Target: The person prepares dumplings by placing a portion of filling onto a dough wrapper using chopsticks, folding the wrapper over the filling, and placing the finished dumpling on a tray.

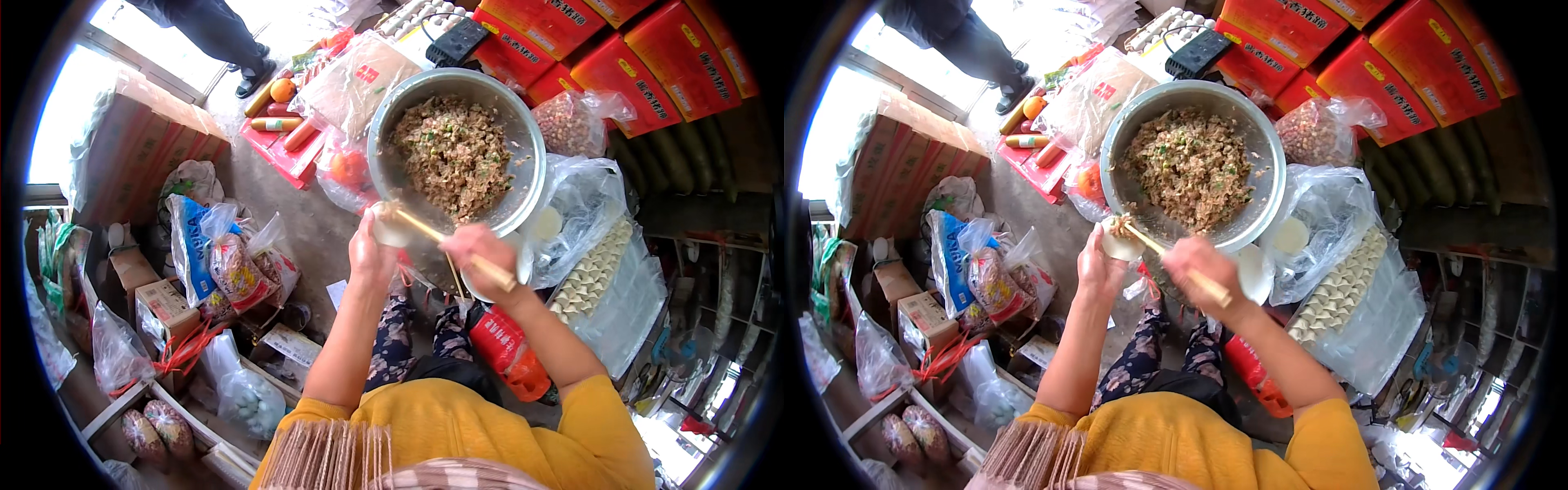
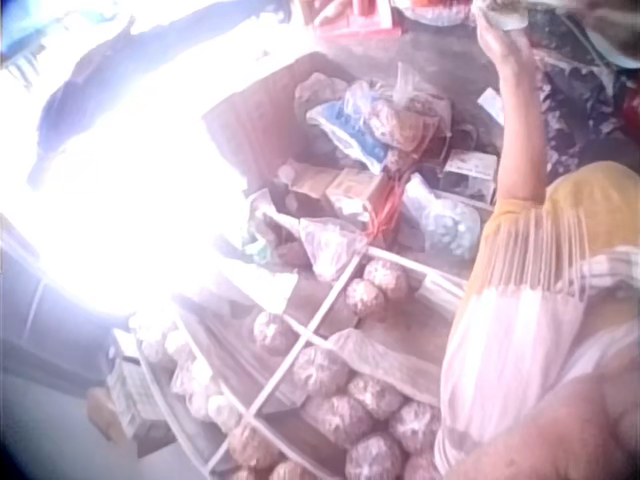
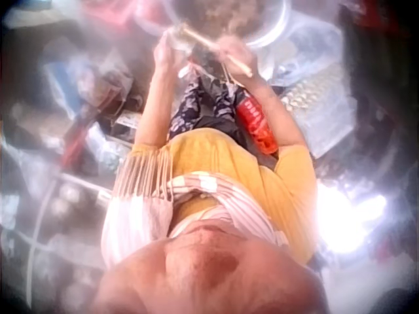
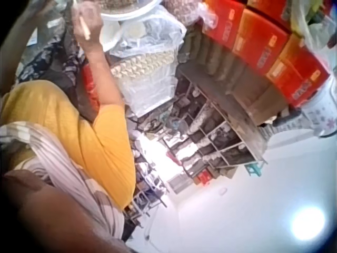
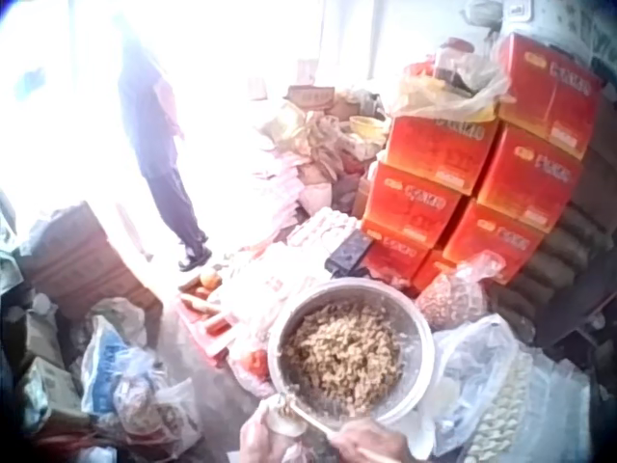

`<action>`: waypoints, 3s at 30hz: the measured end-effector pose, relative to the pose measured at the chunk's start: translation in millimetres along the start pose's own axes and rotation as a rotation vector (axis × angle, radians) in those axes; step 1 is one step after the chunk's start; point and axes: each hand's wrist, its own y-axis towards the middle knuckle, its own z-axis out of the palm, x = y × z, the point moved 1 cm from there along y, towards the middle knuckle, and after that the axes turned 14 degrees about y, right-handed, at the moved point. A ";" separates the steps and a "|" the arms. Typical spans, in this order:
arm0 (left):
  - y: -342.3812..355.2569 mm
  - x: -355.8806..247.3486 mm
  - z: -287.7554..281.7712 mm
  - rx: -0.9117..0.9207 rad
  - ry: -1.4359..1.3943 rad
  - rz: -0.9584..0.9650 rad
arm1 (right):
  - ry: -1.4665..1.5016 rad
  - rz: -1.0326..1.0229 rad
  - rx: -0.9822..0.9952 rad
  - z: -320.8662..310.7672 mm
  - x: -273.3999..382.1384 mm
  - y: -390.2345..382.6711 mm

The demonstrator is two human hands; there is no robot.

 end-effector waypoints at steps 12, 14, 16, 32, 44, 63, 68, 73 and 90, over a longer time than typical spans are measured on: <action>-41.0 -21.8 16.8 0.018 -0.127 -0.029 | 0.012 -0.060 -0.023 -5.4 68.8 -18.4; -40.2 -23.0 25.8 0.138 -0.121 -0.027 | 0.024 -0.036 -0.093 -19.3 70.1 -13.6; -33.6 -19.8 33.6 0.295 -0.086 0.007 | 0.013 -0.028 -0.073 -26.6 67.1 -6.8; -6.5 -7.9 49.7 0.216 -0.230 -0.109 | -0.191 0.033 -0.289 -55.6 55.3 -3.7; -7.1 -3.2 60.1 0.230 -0.159 -0.048 | -0.083 0.023 -0.214 -42.5 74.8 -7.8; -25.3 -5.2 87.9 0.296 -0.289 -0.089 | -0.148 -0.087 -0.179 -34.5 85.2 -25.1; -28.1 -7.2 88.4 0.341 -0.268 -0.069 | -0.163 -0.060 -0.169 -35.7 87.0 -21.1; -31.7 -7.5 90.0 0.323 -0.172 -0.034 | -0.011 0.126 -0.309 -39.6 83.3 -16.1; -32.0 -30.4 57.2 0.242 -0.114 -0.062 | -0.178 0.349 -0.062 -22.8 -11.0 -31.8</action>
